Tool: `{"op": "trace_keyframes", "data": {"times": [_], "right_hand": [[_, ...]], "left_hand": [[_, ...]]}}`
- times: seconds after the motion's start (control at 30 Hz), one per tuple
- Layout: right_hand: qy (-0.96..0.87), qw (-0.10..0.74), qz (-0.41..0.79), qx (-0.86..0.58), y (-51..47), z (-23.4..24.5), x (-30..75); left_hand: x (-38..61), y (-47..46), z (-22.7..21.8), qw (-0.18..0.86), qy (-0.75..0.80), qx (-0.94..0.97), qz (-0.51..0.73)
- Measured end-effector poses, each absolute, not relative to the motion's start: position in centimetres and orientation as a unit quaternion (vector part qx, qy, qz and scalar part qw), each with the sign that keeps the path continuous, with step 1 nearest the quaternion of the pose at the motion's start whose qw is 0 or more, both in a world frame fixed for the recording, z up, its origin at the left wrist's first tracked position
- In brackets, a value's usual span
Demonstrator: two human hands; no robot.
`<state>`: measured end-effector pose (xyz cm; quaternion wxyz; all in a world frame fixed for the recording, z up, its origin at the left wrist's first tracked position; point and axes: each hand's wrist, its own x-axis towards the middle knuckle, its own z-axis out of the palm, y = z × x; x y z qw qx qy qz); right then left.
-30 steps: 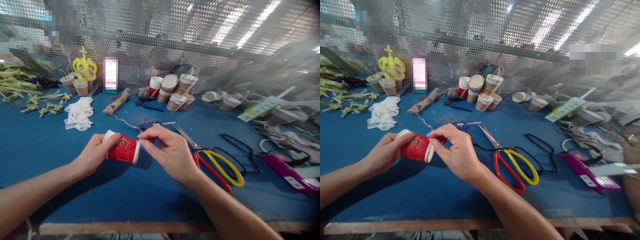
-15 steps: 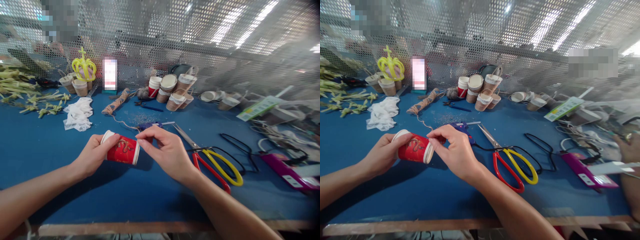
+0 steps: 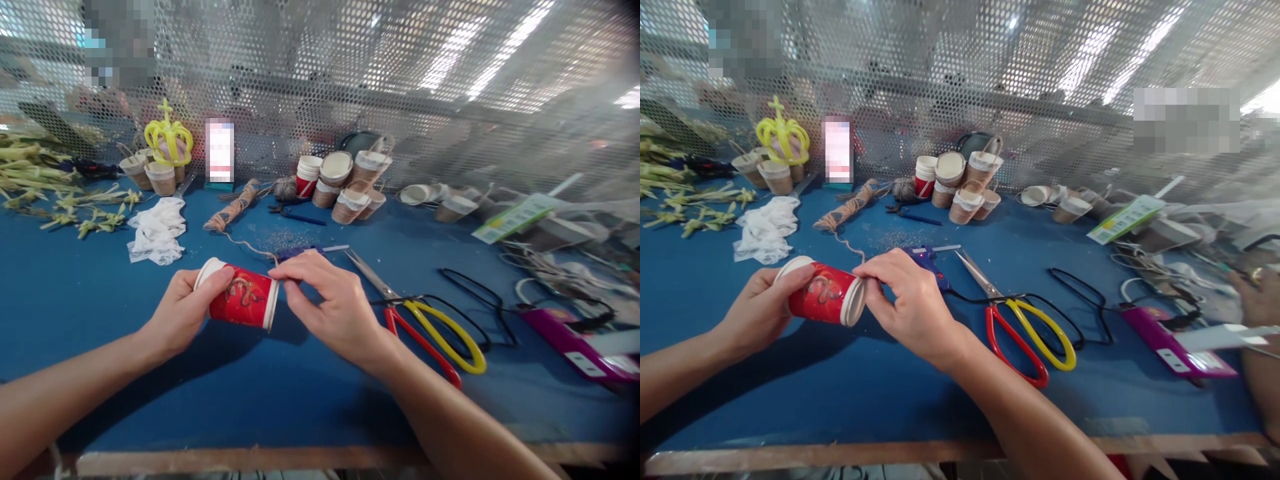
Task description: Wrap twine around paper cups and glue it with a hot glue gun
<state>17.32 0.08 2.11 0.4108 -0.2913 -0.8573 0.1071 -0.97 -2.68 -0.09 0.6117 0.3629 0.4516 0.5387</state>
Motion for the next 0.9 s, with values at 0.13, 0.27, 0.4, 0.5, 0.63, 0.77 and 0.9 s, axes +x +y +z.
{"op": "trace_keyframes", "data": {"times": [0.13,0.27,0.4,0.5,0.63,0.77,0.9], "right_hand": [[-0.861,0.412,0.098,-0.283,0.1,2.0,17.3],[-0.862,0.412,0.086,-0.282,0.3,1.7,17.3],[-0.86,0.409,0.089,-0.292,0.4,1.4,17.3],[-0.856,0.409,0.099,-0.3,0.4,1.3,17.3],[-0.847,0.412,0.127,-0.31,0.4,1.2,17.2],[-0.832,0.405,0.174,-0.338,0.5,1.0,17.0],[-0.781,0.383,0.276,-0.409,0.9,0.7,17.1]], "left_hand": [[-1.0,-2.7,-0.1,0.602,0.451,0.362,0.551],[-0.9,-2.8,0.0,0.589,0.452,0.365,0.561],[-0.9,-2.8,0.0,0.597,0.443,0.359,0.565],[-0.9,-2.8,0.0,0.601,0.441,0.346,0.57],[-0.8,-2.8,0.1,0.608,0.44,0.334,0.571],[-0.5,-2.6,0.5,0.638,0.44,0.299,0.556],[-0.7,-2.4,0.7,0.687,0.417,0.304,0.512]]}}
